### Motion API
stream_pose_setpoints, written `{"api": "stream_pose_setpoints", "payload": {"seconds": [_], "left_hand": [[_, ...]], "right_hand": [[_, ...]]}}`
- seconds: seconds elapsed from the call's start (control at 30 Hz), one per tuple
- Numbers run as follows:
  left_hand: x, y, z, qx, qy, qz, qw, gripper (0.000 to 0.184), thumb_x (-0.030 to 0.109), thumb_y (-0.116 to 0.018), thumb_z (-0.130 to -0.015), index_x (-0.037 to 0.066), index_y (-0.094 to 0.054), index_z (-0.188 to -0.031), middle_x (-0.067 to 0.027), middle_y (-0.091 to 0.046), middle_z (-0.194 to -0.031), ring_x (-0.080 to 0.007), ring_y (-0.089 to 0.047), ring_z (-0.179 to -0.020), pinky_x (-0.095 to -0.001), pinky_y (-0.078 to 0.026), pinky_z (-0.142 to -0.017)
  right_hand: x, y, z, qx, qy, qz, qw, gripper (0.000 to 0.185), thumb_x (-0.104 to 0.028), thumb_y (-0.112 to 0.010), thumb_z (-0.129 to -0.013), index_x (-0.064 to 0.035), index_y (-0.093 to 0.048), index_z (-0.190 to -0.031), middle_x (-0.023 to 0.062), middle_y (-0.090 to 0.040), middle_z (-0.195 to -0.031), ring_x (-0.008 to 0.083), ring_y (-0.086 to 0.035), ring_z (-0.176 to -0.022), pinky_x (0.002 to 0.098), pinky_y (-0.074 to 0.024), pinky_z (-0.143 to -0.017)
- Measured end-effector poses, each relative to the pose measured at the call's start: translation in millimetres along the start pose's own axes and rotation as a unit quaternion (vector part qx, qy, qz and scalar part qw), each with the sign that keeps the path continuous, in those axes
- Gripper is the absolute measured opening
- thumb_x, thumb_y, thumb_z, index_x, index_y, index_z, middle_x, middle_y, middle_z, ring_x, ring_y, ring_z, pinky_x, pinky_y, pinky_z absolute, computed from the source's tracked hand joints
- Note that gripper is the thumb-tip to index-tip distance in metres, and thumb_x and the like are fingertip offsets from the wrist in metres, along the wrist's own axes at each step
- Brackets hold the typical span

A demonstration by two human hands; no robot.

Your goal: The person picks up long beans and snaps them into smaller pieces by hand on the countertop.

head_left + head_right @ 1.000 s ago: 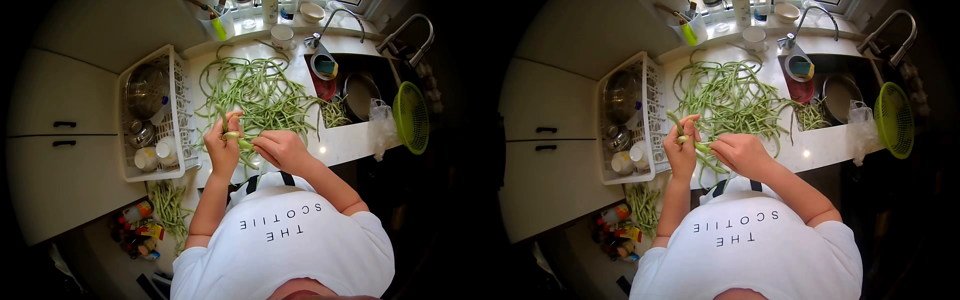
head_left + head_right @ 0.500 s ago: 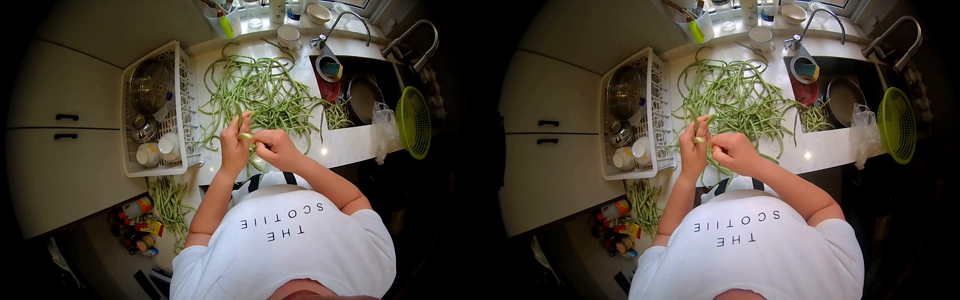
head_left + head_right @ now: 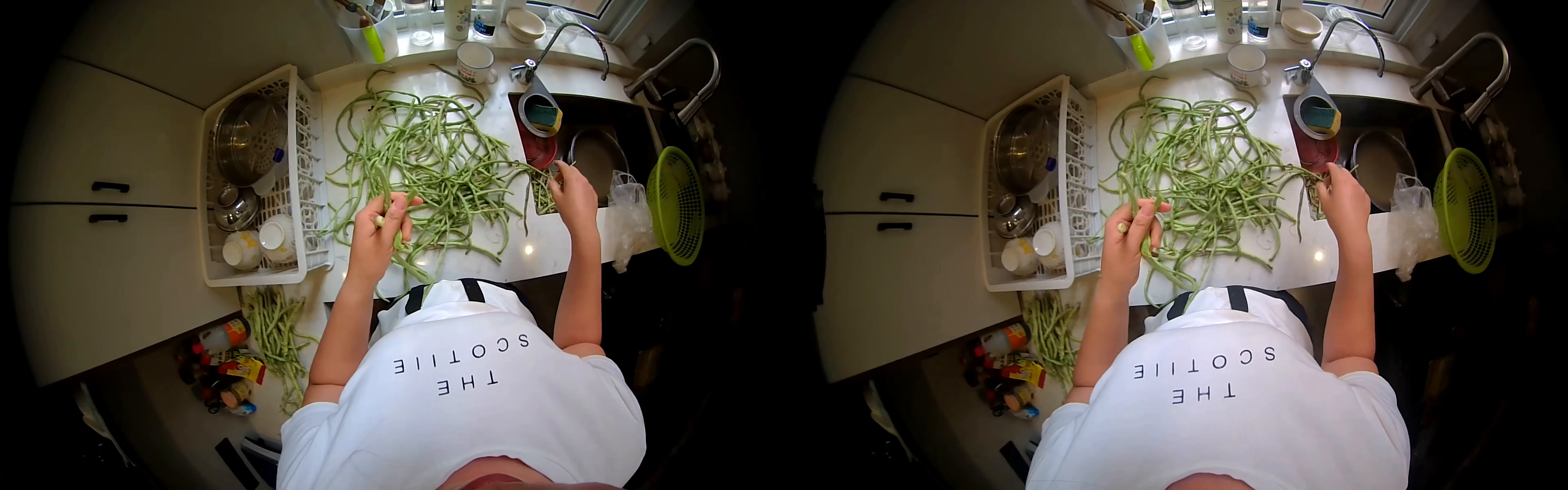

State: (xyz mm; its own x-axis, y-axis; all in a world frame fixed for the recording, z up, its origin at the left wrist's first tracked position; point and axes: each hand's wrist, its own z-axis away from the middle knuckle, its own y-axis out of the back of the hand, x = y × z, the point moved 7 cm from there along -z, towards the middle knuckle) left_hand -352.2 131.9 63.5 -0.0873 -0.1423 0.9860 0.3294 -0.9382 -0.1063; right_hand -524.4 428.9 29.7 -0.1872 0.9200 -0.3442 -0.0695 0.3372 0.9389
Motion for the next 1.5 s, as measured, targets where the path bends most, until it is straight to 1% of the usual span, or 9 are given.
{"api": "stream_pose_setpoints", "payload": {"seconds": [0.1,0.2,0.4,0.53,0.9,1.0,1.07,1.27,1.5], "left_hand": [[-8.8,-11.7,-4.2,-0.044,0.026,-0.034,0.998,0.03,0.026,-0.053,-0.102,-0.001,-0.066,-0.1,0.0028,-0.047,-0.06,-0.005,-0.04,-0.056,-0.0221,-0.031,-0.053],[-18.1,-26.8,-2.0,-0.091,0.099,-0.077,0.988,0.029,0.025,-0.054,-0.101,-0.001,-0.066,-0.096,0.0035,-0.046,-0.061,-0.0051,-0.04,-0.058,-0.0225,-0.031,-0.055],[-12.1,-30.6,7.5,-0.123,0.081,-0.213,0.966,0.021,0.02,-0.064,-0.095,0.001,-0.069,-0.09,0.001,-0.049,-0.062,-0.0078,-0.041,-0.058,-0.0271,-0.032,-0.051],[-8.6,-32.3,17.7,-0.176,-0.048,-0.364,0.913,0.013,0.014,-0.069,-0.084,0.002,-0.069,-0.088,-0.0132,-0.058,-0.065,-0.0239,-0.052,-0.056,-0.0355,-0.042,-0.055],[-7.1,-38.8,19.3,-0.179,-0.146,-0.406,0.884,0.015,0.009,-0.07,-0.073,0.004,-0.067,-0.086,-0.0147,-0.064,-0.075,-0.0341,-0.062,-0.066,-0.0399,-0.048,-0.059],[-1.5,-40.5,18.9,-0.128,-0.204,-0.398,0.885,0.016,0.008,-0.07,-0.073,0.003,-0.066,-0.088,-0.0145,-0.064,-0.075,-0.033,-0.062,-0.065,-0.0391,-0.048,-0.057],[-1.2,-37.8,18.8,-0.094,-0.212,-0.385,0.893,0.014,0.008,-0.07,-0.076,0.002,-0.066,-0.088,-0.0145,-0.064,-0.074,-0.0316,-0.062,-0.063,-0.0381,-0.047,-0.056],[5.4,-10.4,16.6,0.099,-0.192,-0.326,0.92,0.013,0.012,-0.061,-0.092,0.001,-0.066,-0.09,-0.0111,-0.061,-0.068,-0.0211,-0.057,-0.056,-0.0332,-0.043,-0.053],[2.0,38.6,11.3,0.239,-0.145,-0.225,0.933,0.022,0.019,-0.05,-0.103,0.002,-0.062,-0.099,-0.003,-0.06,-0.066,-0.0049,-0.045,-0.055,-0.0239,-0.034,-0.05]], "right_hand": [[-32.6,9.8,17.7,0.058,0.149,-0.144,0.977,0.039,-0.009,-0.067,-0.084,-0.0093,-0.062,-0.123,0.0112,-0.067,-0.105,0.0274,-0.067,-0.089,0.0357,-0.0526,-0.074],[-110.9,9.7,52.5,-0.063,0.283,-0.347,0.892,0.047,-0.005,-0.07,-0.083,-0.0119,-0.06,-0.129,0.0118,-0.067,-0.106,0.0263,-0.066,-0.087,0.036,-0.0532,-0.074],[-154.5,-2.8,86.7,-0.03,0.439,-0.224,0.87,0.022,-0.009,-0.069,-0.08,-0.0068,-0.066,-0.101,0.0067,-0.062,-0.081,0.0251,-0.063,-0.072,0.0363,-0.0501,-0.063],[-157.1,-30.0,99.6,-0.111,0.463,-0.21,0.854,0.013,-0.005,-0.066,-0.083,-0.0079,-0.064,-0.095,0.0067,-0.059,-0.079,0.0276,-0.061,-0.072,0.038,-0.0494,-0.063],[-149.5,-51.2,91.8,-0.188,0.289,-0.386,0.856,0.011,-0.014,-0.064,-0.083,-0.0037,-0.066,-0.087,0.0067,-0.061,-0.068,0.0216,-0.058,-0.059,0.0337,-0.0442,-0.054],[-143.1,-79.4,93.0,-0.292,0.094,-0.533,0.789,0.014,-0.015,-0.061,-0.088,-0.0024,-0.066,-0.084,0.0006,-0.058,-0.066,0.009,-0.05,-0.058,0.0268,-0.0389,-0.053],[-143.5,-90.5,96.1,-0.31,-0.019,-0.679,0.665,0.02,-0.016,-0.058,-0.092,-0.0011,-0.065,-0.081,-0.0027,-0.055,-0.066,0.0028,-0.043,-0.061,0.0224,-0.0362,-0.054],[-148.9,-72.6,95.7,-0.237,0.13,-0.528,0.805,0.019,-0.013,-0.057,-0.092,0.0009,-0.067,-0.083,-0.001,-0.059,-0.069,0.003,-0.044,-0.058,0.0222,-0.0364,-0.052],[-132.3,-34.6,102.0,-0.232,0.182,-0.489,0.821,0.012,-0.006,-0.059,-0.087,0.0015,-0.068,-0.085,0.0038,-0.066,-0.073,0.0072,-0.051,-0.058,0.0232,-0.0412,-0.054]]}}
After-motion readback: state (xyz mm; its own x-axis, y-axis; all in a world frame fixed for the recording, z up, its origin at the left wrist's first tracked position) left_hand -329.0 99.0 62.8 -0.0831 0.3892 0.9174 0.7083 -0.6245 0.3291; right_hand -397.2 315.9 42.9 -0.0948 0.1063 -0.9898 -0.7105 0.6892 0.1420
